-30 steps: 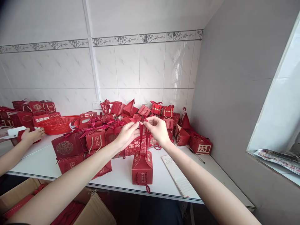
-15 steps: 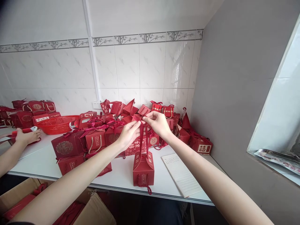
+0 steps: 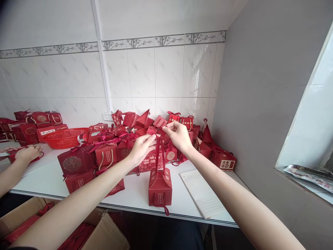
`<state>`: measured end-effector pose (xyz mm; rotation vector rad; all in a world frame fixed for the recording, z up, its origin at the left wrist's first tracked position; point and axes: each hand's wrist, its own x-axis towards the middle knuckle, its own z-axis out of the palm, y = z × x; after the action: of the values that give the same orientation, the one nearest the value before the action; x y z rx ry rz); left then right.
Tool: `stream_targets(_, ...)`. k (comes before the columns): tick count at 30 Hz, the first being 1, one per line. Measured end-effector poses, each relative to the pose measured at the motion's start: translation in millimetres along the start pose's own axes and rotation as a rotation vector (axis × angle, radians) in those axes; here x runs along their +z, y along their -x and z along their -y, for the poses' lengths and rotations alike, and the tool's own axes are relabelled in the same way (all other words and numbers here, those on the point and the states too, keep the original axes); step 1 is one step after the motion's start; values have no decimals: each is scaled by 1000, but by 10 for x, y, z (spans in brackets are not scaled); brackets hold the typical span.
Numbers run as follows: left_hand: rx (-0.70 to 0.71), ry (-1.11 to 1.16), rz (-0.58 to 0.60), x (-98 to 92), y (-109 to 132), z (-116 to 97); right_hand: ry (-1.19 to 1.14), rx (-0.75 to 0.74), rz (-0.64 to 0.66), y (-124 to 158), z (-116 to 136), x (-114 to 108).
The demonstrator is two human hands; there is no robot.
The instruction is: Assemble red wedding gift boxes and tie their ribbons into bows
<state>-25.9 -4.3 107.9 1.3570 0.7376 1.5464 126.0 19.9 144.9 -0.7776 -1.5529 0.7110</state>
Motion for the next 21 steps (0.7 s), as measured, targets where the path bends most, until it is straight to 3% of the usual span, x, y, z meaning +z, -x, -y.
stream_targets(6, -4, 151, -75, 4, 87, 9, 28, 30, -11, 68, -141, -88)
stream_targets(12, -13, 291, -296, -12, 117, 88, 86, 52, -46, 188, -221, -181)
stream_targets(21, -54, 282, -463, -247, 240, 180, 100, 181, -104, 357, -305, -422)
